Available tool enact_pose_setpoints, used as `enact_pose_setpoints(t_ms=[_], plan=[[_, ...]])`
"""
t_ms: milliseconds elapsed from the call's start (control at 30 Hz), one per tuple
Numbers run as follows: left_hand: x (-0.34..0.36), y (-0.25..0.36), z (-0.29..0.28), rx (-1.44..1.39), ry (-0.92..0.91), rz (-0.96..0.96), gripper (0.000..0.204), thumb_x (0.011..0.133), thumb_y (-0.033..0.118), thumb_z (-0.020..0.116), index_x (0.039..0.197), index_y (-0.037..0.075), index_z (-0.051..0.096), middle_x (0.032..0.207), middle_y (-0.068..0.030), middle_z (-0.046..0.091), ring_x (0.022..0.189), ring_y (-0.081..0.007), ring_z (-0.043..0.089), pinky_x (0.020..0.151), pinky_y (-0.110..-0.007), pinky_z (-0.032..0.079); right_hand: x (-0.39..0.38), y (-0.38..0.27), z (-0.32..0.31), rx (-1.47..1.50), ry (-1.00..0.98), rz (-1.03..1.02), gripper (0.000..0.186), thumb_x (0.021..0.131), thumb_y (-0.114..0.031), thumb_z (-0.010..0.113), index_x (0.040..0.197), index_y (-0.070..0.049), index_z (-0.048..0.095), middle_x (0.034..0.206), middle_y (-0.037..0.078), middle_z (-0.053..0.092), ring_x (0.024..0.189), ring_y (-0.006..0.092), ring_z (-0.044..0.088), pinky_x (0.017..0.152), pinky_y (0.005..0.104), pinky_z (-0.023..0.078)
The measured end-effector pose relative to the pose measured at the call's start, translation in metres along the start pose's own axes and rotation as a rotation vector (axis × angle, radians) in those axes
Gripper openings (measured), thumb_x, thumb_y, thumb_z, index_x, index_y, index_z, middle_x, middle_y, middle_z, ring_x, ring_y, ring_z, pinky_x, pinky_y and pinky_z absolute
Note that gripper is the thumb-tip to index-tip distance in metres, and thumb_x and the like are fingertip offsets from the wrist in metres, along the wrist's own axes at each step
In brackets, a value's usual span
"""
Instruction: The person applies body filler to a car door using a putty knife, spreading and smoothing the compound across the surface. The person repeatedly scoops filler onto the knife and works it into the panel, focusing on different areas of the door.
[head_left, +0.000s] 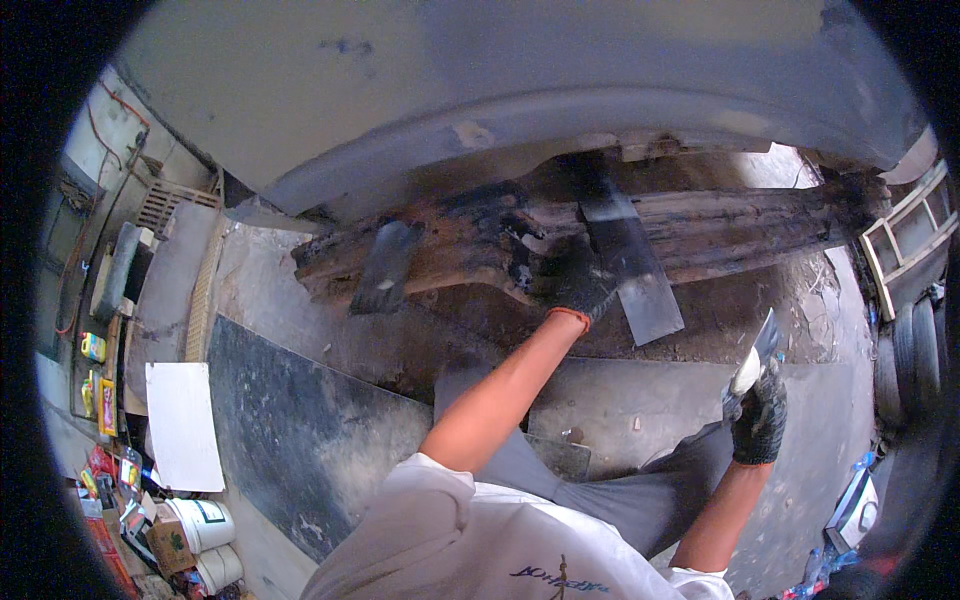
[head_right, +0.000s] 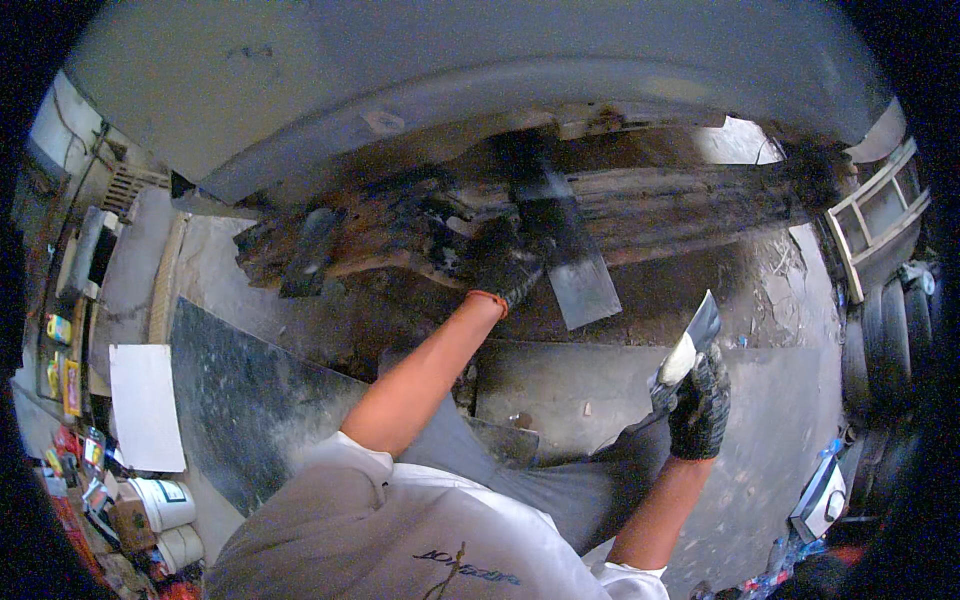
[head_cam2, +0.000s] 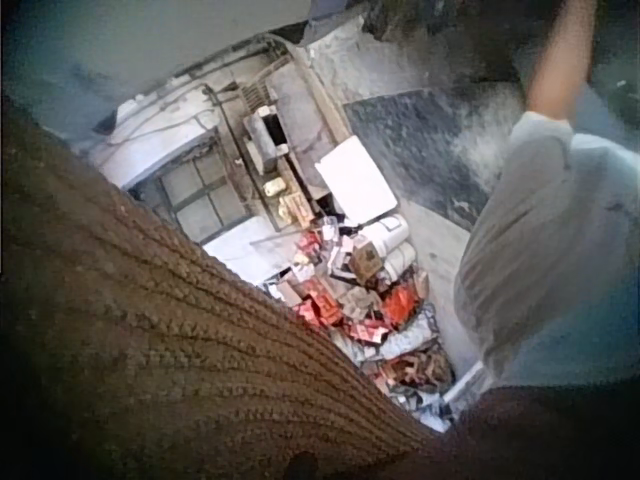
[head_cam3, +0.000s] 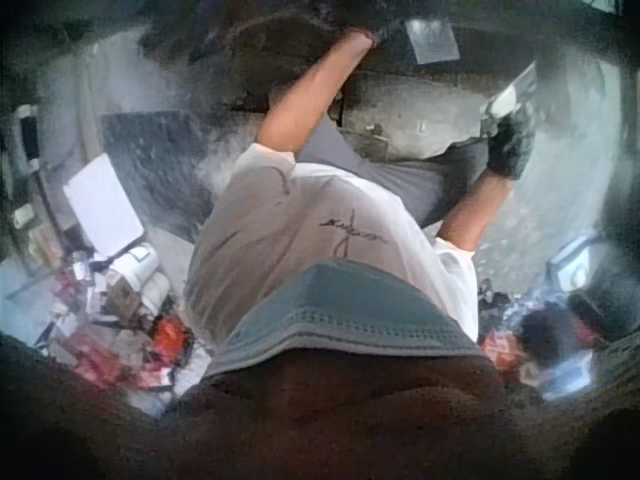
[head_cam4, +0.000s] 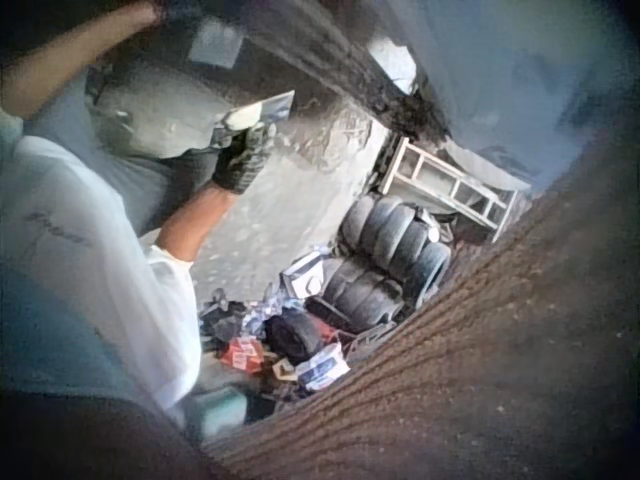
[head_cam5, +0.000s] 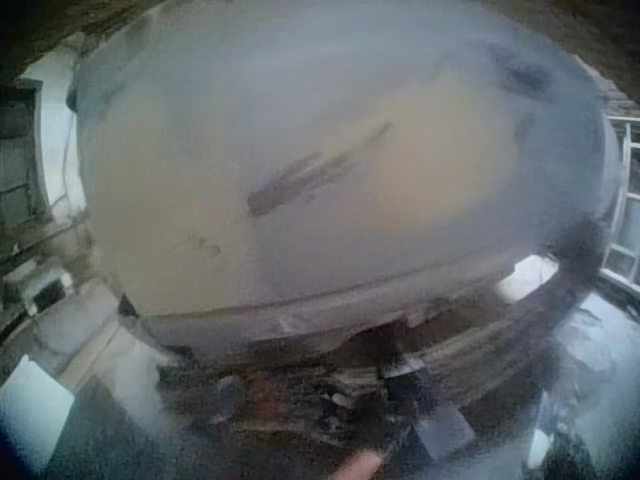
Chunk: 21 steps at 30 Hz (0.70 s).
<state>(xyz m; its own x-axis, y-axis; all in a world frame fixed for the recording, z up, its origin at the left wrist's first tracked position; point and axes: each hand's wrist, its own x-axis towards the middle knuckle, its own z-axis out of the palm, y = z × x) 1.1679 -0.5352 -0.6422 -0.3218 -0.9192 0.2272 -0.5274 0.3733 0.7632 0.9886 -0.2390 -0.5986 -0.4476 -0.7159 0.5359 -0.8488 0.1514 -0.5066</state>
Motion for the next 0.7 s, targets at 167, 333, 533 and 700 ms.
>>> enact_pose_setpoints(t_ms=[167, 333, 533, 700], plan=[[-0.027, 0.010, -0.018, -0.206, -0.102, 0.121, 0.048, 0.083, 0.017, 0.069, 0.122, 0.000, 0.047, 0.110, -0.0182, 0.059, 0.102, -0.0331, 0.059, 0.087, -0.042, 0.050, 0.006, -0.016, 0.006, 1.084, -0.025, 0.642, 0.032, 0.093, -0.021, 0.059, 0.120, -0.004, 0.056, 0.115, 0.007, 0.062, 0.103, 0.0211, 0.060, 0.090, 0.0347, 0.047], [-0.042, 0.001, -0.016, -0.635, -0.162, 0.162, 0.067, 0.086, 0.003, 0.065, 0.143, 0.001, 0.030, 0.129, -0.0164, 0.053, 0.121, -0.0265, 0.052, 0.104, -0.037, 0.042, 0.015, -0.026, 0.016, 1.200, -0.051, 0.767, 0.032, 0.091, -0.021, 0.064, 0.119, -0.007, 0.058, 0.114, 0.004, 0.062, 0.104, 0.0183, 0.060, 0.091, 0.0339, 0.047], [-0.111, 0.000, -0.048, -0.939, -0.108, -0.021, 0.057, 0.093, 0.009, 0.063, 0.140, -0.001, 0.032, 0.129, -0.0187, 0.050, 0.123, -0.0258, 0.049, 0.108, -0.040, 0.037, 0.012, -0.008, 0.034, 0.789, 0.002, 0.400, 0.030, 0.090, -0.014, 0.063, 0.117, -0.003, 0.057, 0.113, 0.012, 0.062, 0.102, 0.0281, 0.059, 0.092, 0.0390, 0.047], [-0.151, -0.055, -0.168, -1.097, 0.260, -0.353, 0.049, 0.097, 0.047, 0.050, 0.120, 0.005, 0.054, 0.094, -0.0091, 0.067, 0.080, -0.0197, 0.068, 0.073, -0.035, 0.057, 0.018, -0.020, 0.040, 0.609, -0.032, 0.248, 0.030, 0.086, 0.003, 0.059, 0.114, -0.008, 0.062, 0.106, 0.015, 0.065, 0.099, 0.0284, 0.061, 0.089, 0.0362, 0.049]])
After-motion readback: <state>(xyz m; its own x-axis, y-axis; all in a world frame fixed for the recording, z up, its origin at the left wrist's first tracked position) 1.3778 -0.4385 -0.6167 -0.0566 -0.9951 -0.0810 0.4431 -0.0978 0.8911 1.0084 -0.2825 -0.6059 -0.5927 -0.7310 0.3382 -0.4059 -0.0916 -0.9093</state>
